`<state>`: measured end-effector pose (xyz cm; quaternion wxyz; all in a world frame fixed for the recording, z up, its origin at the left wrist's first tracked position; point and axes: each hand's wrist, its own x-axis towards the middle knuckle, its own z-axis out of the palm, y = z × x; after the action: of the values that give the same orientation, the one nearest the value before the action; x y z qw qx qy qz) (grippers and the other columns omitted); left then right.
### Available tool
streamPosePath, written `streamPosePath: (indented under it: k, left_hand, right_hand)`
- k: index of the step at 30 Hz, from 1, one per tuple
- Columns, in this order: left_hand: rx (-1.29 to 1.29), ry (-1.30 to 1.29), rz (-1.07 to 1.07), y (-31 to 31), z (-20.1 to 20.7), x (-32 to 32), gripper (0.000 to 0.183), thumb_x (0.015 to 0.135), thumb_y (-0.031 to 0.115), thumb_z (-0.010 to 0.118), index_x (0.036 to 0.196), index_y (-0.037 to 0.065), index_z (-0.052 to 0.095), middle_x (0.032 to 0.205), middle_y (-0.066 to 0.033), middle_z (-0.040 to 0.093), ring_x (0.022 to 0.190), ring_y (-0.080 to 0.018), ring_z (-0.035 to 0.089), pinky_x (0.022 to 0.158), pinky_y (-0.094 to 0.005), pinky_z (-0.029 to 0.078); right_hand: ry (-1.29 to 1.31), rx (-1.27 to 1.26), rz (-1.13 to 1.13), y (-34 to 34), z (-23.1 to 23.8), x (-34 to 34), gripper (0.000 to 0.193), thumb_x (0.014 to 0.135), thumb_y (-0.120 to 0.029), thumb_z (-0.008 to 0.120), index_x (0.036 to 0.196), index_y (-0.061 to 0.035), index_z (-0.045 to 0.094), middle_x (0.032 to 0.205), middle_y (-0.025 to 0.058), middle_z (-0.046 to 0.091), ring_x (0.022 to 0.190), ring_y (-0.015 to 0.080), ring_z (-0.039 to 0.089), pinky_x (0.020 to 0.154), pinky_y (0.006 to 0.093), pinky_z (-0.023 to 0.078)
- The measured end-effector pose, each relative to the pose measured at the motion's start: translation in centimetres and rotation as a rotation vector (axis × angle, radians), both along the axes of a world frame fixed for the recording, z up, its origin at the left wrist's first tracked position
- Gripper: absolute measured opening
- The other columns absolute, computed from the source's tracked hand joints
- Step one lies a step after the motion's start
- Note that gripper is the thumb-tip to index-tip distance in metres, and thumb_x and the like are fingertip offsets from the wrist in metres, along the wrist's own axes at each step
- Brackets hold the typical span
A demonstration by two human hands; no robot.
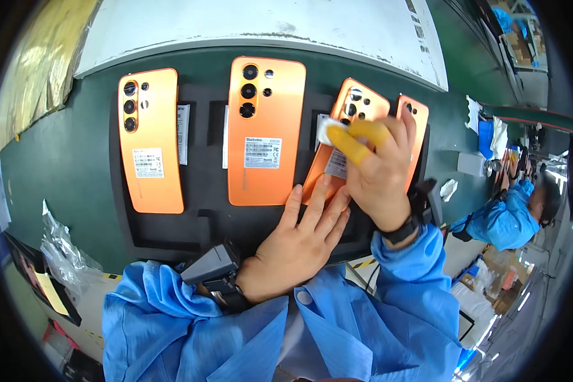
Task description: Cleaning and inspecting the back, camera lenses, and edges of several orange smartphones on an assembly line using a cloth and protective film.
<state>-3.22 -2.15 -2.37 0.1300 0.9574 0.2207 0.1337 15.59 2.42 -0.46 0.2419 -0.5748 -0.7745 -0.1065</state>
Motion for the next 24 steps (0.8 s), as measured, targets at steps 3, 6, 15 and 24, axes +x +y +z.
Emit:
streamPosePath:
  k: [3,6,15,24]
  left_hand:
    - [-0.008,-0.008,-0.003,0.3,0.0,-0.2,0.044,0.094,0.026,0.049,0.13,0.007,0.064,0.153,-0.0211,0.045,0.141,-0.0492,0.039,0.109,-0.0642,0.034]
    - [-0.008,-0.031,0.008,0.2,-0.4,-0.3,0.044,0.094,0.026,0.049,0.13,0.006,0.064,0.153,-0.0206,0.046,0.141,-0.0491,0.039,0.109,-0.0638,0.035]
    - [-0.007,-0.028,-0.002,0.3,-0.2,-0.5,0.044,0.094,0.026,0.049,0.13,0.006,0.064,0.153,-0.0217,0.044,0.139,-0.051,0.04,0.107,-0.0646,0.037]
    - [-0.001,-0.011,0.012,0.0,-0.1,-0.2,0.045,0.093,0.026,0.05,0.13,0.007,0.064,0.151,-0.0205,0.047,0.14,-0.0491,0.039,0.109,-0.0638,0.035]
  right_hand:
    - [-0.082,0.058,0.009,4.3,0.6,0.5,0.024,0.077,-0.006,0.067,0.093,-0.0193,0.079,0.094,-0.0006,0.065,0.093,0.0246,0.057,0.106,0.0586,0.034]
    - [0.003,0.041,-0.064,4.4,0.8,2.0,0.023,0.079,-0.003,0.069,0.096,-0.0153,0.078,0.095,0.0025,0.064,0.09,0.0274,0.056,0.094,0.0511,0.04]
    - [-0.135,0.072,-0.072,4.3,0.6,0.5,0.024,0.075,-0.005,0.067,0.093,-0.016,0.078,0.094,0.0031,0.064,0.094,0.0257,0.057,0.105,0.0559,0.036]
    - [-0.055,0.044,-0.029,1.3,0.3,-0.6,0.023,0.073,-0.007,0.068,0.092,-0.0144,0.078,0.092,0.0027,0.064,0.095,0.0253,0.058,0.107,0.0608,0.034]
